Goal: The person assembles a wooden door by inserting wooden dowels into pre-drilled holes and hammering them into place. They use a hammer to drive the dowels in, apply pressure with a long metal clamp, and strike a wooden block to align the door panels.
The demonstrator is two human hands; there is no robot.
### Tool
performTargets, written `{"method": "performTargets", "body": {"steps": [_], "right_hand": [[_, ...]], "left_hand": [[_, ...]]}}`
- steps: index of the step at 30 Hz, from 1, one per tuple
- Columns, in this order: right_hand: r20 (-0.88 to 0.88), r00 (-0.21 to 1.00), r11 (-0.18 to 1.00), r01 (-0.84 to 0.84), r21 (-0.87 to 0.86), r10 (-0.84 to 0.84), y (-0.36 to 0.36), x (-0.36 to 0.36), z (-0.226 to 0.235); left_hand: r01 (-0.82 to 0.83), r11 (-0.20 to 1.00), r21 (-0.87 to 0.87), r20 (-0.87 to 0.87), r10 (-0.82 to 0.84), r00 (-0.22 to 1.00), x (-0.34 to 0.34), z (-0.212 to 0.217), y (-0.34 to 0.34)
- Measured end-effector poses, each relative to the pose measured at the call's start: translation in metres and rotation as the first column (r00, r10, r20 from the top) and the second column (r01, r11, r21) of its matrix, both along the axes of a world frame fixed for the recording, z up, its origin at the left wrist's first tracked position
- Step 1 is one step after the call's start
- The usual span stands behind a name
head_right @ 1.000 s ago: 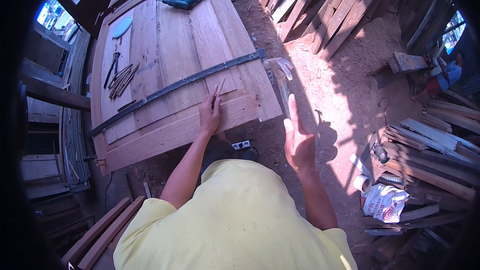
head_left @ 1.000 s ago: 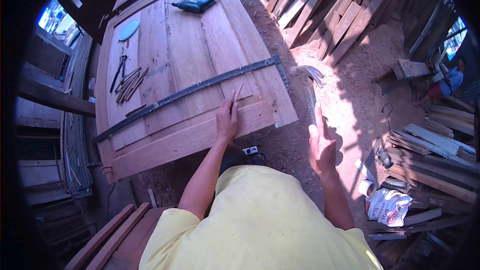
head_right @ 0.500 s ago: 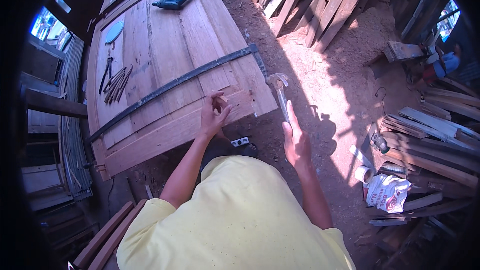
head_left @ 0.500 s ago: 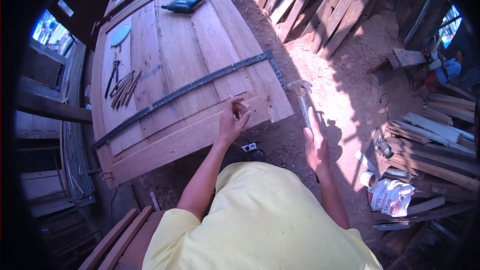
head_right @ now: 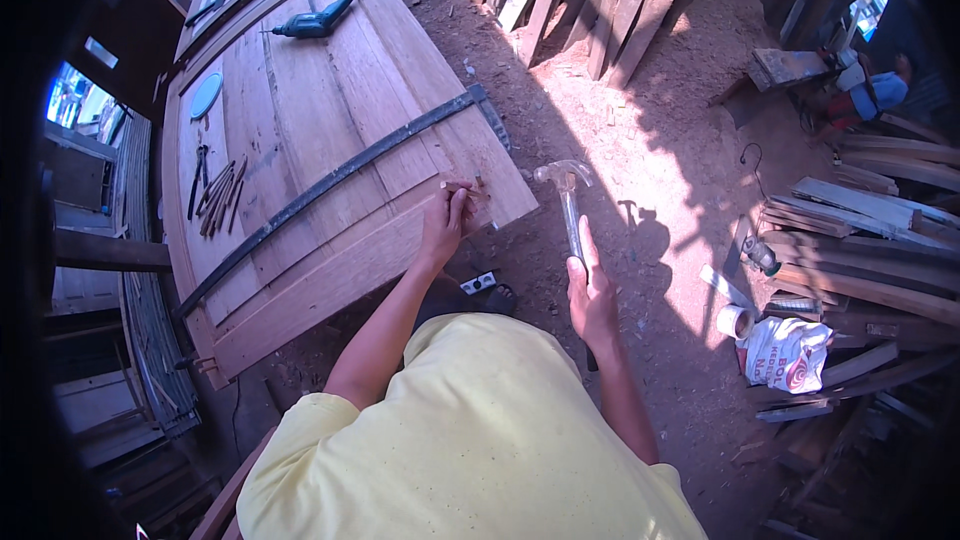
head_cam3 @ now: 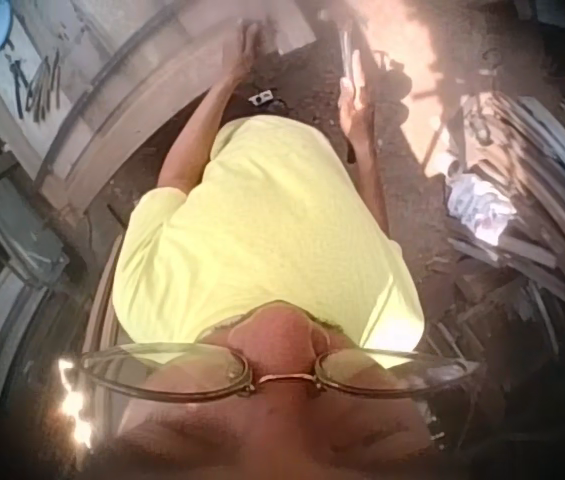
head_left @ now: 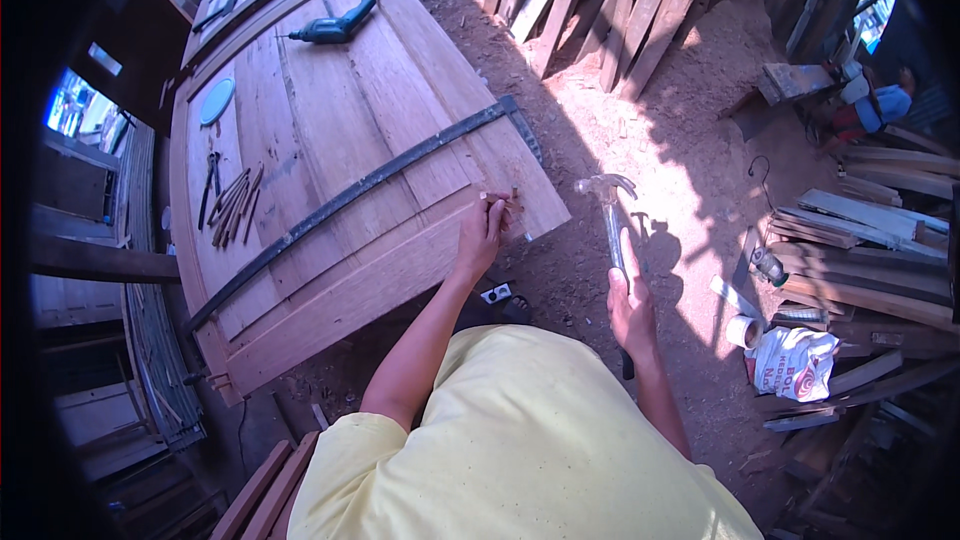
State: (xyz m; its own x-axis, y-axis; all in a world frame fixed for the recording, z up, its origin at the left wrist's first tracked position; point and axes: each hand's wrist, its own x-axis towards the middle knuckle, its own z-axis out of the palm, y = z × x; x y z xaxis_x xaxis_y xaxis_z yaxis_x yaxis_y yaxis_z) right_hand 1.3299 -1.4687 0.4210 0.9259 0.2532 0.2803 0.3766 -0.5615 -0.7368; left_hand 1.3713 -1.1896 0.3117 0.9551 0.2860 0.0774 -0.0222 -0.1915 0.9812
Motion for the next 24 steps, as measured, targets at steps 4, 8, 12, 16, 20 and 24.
{"method": "performTargets", "body": {"steps": [4,8,12,16,20,24], "right_hand": [[-0.324,0.945,0.996,0.06,0.059,-0.038,0.005,-0.002,0.013],[-0.483,0.876,0.998,0.046,0.049,-0.017,0.008,0.003,0.023],[-0.368,0.929,0.999,-0.033,0.031,0.042,0.019,0.006,0.034],[-0.316,0.942,0.993,-0.102,0.067,0.118,0.028,0.01,0.049],[-0.325,0.933,0.986,-0.122,0.114,0.153,0.036,0.012,0.065],[-0.319,0.937,0.989,-0.119,0.084,0.14,0.036,0.013,0.068]], "left_hand": [[-0.004,1.0,0.015,0.032,0.003,0.999,0.001,-0.007,-0.001],[0.017,0.993,0.113,0.047,-0.022,0.999,0.003,0.0,0.001],[0.077,0.981,0.18,0.097,-0.095,0.991,0.006,0.004,0.0],[0.085,0.978,0.192,0.083,-0.103,0.991,0.008,0.003,0.002],[0.097,0.976,0.193,0.08,-0.114,0.99,0.009,0.007,0.001],[0.132,0.95,0.281,0.089,-0.163,0.983,0.01,0.009,0.002]]}}
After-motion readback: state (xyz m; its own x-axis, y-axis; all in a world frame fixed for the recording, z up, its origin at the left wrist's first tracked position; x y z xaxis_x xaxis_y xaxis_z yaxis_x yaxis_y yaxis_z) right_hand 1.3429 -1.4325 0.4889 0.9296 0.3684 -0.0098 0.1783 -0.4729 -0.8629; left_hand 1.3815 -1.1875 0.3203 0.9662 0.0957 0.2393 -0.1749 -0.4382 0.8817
